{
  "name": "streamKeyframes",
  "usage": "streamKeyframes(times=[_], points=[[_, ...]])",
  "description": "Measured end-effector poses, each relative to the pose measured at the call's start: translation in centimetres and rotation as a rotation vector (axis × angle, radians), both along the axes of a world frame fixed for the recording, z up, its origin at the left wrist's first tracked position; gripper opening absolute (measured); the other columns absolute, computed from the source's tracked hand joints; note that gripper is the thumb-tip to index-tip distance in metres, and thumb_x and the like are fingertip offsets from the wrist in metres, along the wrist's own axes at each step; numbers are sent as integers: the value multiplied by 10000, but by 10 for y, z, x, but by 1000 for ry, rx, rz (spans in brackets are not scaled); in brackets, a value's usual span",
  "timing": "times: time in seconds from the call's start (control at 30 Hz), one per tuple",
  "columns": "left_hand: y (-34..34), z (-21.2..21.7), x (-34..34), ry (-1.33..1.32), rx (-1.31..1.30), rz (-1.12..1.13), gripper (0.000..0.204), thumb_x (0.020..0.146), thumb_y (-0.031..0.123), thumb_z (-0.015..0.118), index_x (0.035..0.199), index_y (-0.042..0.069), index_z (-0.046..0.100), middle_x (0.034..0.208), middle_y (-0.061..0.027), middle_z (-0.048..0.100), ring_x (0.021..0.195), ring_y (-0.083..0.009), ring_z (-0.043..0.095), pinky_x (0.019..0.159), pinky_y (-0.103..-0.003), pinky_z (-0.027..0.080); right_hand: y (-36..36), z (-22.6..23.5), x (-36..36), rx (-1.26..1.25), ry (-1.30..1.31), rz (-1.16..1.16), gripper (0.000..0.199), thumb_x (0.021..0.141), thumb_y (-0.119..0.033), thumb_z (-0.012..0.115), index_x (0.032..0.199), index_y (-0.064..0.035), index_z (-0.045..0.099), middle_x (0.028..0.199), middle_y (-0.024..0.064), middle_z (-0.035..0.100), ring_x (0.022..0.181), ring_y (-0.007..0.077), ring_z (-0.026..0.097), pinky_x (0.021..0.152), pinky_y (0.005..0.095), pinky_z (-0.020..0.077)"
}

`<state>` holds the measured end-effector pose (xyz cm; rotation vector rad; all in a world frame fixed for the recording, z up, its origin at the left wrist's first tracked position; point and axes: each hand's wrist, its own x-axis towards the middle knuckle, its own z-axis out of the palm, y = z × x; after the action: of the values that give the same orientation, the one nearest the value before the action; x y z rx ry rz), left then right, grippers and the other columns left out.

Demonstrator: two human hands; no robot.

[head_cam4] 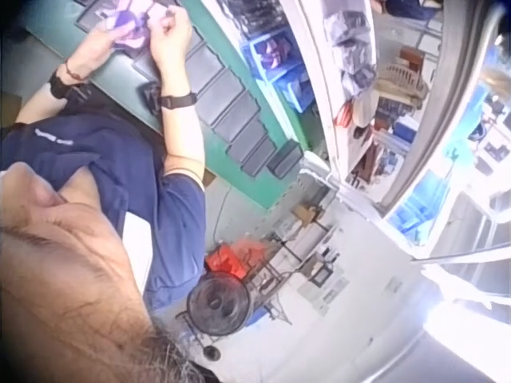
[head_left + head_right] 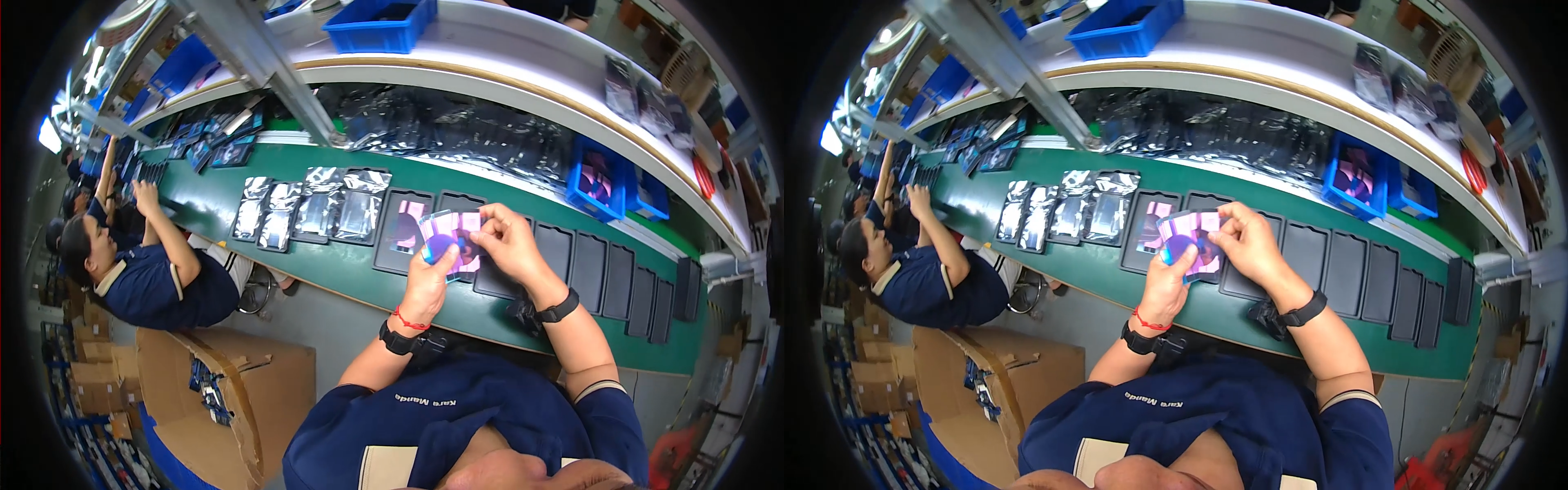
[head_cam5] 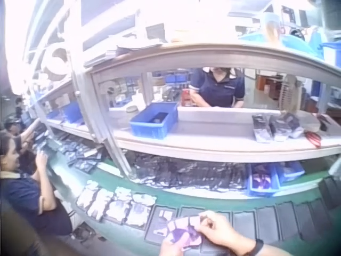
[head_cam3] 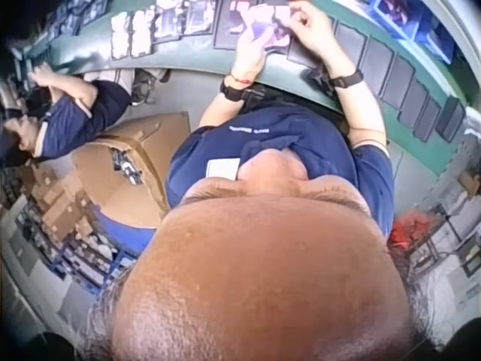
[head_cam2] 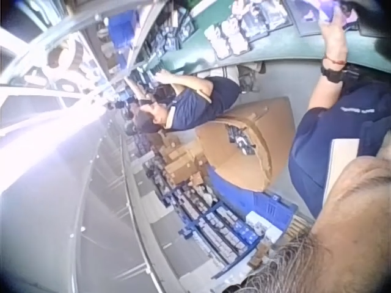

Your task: Arranging plastic components and manuals into trays and black plastic enclosures on a conveyor assembly line.

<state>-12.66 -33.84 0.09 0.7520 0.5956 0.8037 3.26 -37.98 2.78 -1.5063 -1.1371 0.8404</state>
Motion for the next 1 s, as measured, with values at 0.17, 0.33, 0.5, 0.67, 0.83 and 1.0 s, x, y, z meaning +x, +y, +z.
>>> streamKeyframes(times=[0.17, 0.33, 0.5, 0.67, 0.83, 1.0], points=[[6, -4, 9, -105, -127, -54, 243, 945, 132, 449, 1121, -32, 486, 1001, -161, 606, 871, -248, 635, 791, -366, 519, -36, -3, 28, -279, -366, -226, 373, 729, -121, 717, 1029, -3, 528, 667, 57, 596, 621, 177, 578, 654, 310, 456], [-10, -10, 33, 68, 14, -113, 269, 844, -30, 575, 1107, -11, 523, 1004, -96, 621, 849, -173, 629, 788, -300, 517, -55, 9, 17, -64, -651, -376, 445, 706, -249, 738, 1024, -3, 546, 750, 113, 608, 694, 294, 580, 684, 390, 444], [-37, -3, 64, 47, 10, -206, 297, 815, -53, 604, 1098, 1, 534, 1001, -68, 621, 851, -156, 623, 771, -288, 514, -73, -17, 36, 48, 230, -288, 420, 741, -130, 730, 1080, -5, 516, 714, 46, 585, 597, 41, 522, 535, 206, 411], [-29, -9, 67, 52, -43, -245, 209, 860, -12, 554, 1067, 7, 539, 956, -94, 624, 835, -206, 637, 748, -333, 534, -107, -23, 62, -271, -495, -555, 481, 706, -87, 722, 1123, -27, 489, 766, 97, 603, 660, 250, 578, 625, 352, 464], [-48, -9, 87, 62, -27, -262, 215, 819, -67, 584, 1019, 2, 548, 934, -86, 636, 799, -167, 632, 748, -285, 519, -115, 1, 46, -52, -852, -720, 465, 758, -280, 683, 1083, 21, 539, 809, 148, 582, 823, 335, 545, 743, 425, 419], [-72, 0, 114, 7, 4, -328, 211, 833, -48, 574, 1035, 5, 544, 946, -91, 634, 824, -167, 628, 767, -290, 513, -130, -8, 64, 44, 62, -585, 387, 765, -31, 667, 1114, 5, 504, 731, 36, 595, 643, 111, 571, 591, 253, 471]])
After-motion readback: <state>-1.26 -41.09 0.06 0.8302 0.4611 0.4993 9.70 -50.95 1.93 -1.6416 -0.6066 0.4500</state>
